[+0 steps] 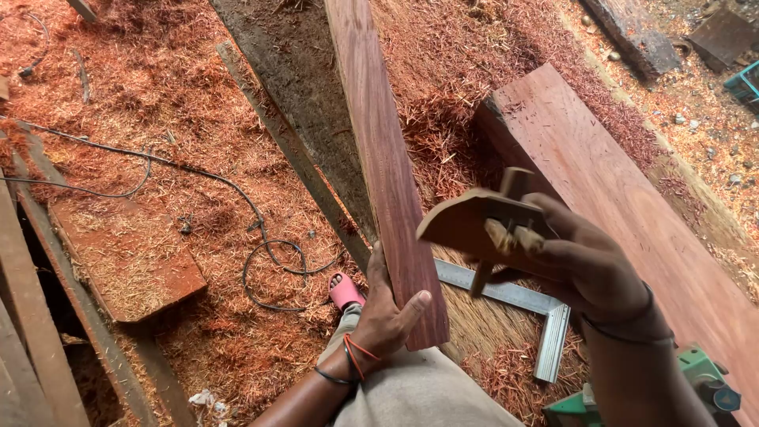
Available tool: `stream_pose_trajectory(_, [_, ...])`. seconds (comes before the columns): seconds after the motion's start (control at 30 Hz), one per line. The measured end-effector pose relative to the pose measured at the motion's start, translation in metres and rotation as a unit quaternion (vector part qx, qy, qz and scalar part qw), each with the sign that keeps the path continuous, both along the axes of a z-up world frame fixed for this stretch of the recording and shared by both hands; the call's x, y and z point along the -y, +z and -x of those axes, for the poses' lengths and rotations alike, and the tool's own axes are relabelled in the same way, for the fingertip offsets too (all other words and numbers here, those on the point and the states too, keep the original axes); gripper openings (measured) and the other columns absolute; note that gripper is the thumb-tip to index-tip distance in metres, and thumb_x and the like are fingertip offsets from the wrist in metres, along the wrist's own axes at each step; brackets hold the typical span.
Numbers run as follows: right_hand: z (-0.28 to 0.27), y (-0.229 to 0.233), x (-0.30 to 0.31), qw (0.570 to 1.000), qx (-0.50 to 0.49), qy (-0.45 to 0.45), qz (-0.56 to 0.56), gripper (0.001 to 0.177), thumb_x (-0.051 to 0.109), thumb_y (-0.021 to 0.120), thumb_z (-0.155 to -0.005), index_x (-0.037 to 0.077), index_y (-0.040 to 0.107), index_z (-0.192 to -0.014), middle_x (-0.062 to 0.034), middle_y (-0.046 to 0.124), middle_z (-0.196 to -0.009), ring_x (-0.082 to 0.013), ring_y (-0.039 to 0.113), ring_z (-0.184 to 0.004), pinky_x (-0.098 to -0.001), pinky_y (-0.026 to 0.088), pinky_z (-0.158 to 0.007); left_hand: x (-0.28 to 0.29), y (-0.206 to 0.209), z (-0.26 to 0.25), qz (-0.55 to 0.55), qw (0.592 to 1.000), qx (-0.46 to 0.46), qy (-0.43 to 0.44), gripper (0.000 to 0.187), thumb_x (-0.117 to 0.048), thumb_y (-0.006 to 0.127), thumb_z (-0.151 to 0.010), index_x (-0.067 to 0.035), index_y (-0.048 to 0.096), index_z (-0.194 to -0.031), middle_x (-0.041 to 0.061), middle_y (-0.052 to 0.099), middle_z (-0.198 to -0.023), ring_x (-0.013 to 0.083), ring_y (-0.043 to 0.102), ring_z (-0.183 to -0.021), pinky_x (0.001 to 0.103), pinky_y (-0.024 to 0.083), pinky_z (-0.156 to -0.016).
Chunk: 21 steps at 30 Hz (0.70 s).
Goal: Measuring and marking a piece of wood using a marking gauge and a square ruler.
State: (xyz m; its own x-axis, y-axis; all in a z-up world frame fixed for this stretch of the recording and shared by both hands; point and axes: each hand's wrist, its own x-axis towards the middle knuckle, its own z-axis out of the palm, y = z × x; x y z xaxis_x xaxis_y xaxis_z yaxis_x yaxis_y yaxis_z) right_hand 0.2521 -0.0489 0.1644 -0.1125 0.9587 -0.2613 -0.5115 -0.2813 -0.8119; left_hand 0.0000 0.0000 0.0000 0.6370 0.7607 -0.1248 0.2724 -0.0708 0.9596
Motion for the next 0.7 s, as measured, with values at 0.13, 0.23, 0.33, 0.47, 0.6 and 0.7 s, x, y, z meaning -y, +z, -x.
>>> stream_pose_trajectory(0.13, [0.004,-0.052,0.037,0.961,0.203,-0.180,-0.058,0.067,0.005,0.064,-0.092,-0.003,0.038,-0.153,-0.0186,0.057,-0.134,-0.0227,0.062,-0.114,-0.0358,0.057,-0.095,0.000,-0.006,0.001,0.008,1.000,-0.006,0.001,0.119,-0.051,0.069,-0.091,0.001,-0.011,-0.161,0.029,0.003,-0.167,0.0410,0.008,-0.158,0.047,0.014,-0.129])
stream_pose_trajectory(0.23, [0.035,-0.105,0.059,0.883,0.414,-0.219,-0.041,0.067,0.000,0.060,-0.092,0.002,0.034,-0.153,-0.0209,0.054,-0.130,-0.0233,0.061,-0.112,-0.0346,0.057,-0.092,-0.003,-0.011,0.006,-0.029,0.999,0.005,-0.022,0.129,-0.046,0.078,-0.085,0.000,-0.016,-0.161,0.029,0.002,-0.168,0.0400,0.008,-0.159,0.046,0.015,-0.130])
stream_pose_trajectory(0.33, [0.077,-0.140,0.078,0.835,0.502,-0.217,-0.051,0.063,0.009,0.065,-0.093,0.004,0.030,-0.145,-0.0171,0.050,-0.129,-0.0237,0.061,-0.111,-0.0354,0.061,-0.089,-0.002,-0.014,0.014,-0.051,0.995,0.061,-0.066,0.142,-0.041,0.086,-0.079,-0.002,-0.025,-0.159,0.029,0.005,-0.169,0.0387,0.013,-0.159,0.045,0.016,-0.131])
stream_pose_trajectory(0.47, [0.115,-0.134,0.078,0.844,0.479,-0.228,-0.077,0.064,0.019,0.070,-0.095,0.007,0.029,-0.143,-0.0134,0.057,-0.119,-0.0204,0.066,-0.100,-0.0319,0.064,-0.077,0.009,-0.010,0.031,0.019,0.977,0.168,-0.134,0.155,-0.038,0.092,-0.078,-0.007,-0.037,-0.157,0.025,0.014,-0.175,0.0370,0.024,-0.164,0.045,0.021,-0.135])
stream_pose_trajectory(0.6, [0.111,-0.130,0.075,0.851,0.475,-0.215,-0.057,0.062,0.016,0.071,-0.093,0.006,0.030,-0.138,-0.0134,0.055,-0.118,-0.0200,0.066,-0.104,-0.0323,0.065,-0.079,0.012,0.011,0.026,0.002,0.975,0.168,-0.145,0.156,-0.032,0.092,-0.076,-0.010,-0.039,-0.157,0.023,0.023,-0.174,0.0365,0.031,-0.164,0.046,0.021,-0.138])
stream_pose_trajectory(0.7, [0.102,-0.142,0.082,0.874,0.444,-0.196,-0.036,0.056,0.016,0.072,-0.092,0.007,0.031,-0.129,-0.0104,0.053,-0.111,-0.0171,0.067,-0.097,-0.0316,0.066,-0.075,0.008,0.027,0.018,-0.106,0.981,0.100,-0.128,0.156,-0.026,0.093,-0.069,-0.013,-0.037,-0.154,0.023,0.034,-0.162,0.0386,0.036,-0.154,0.051,0.018,-0.133])
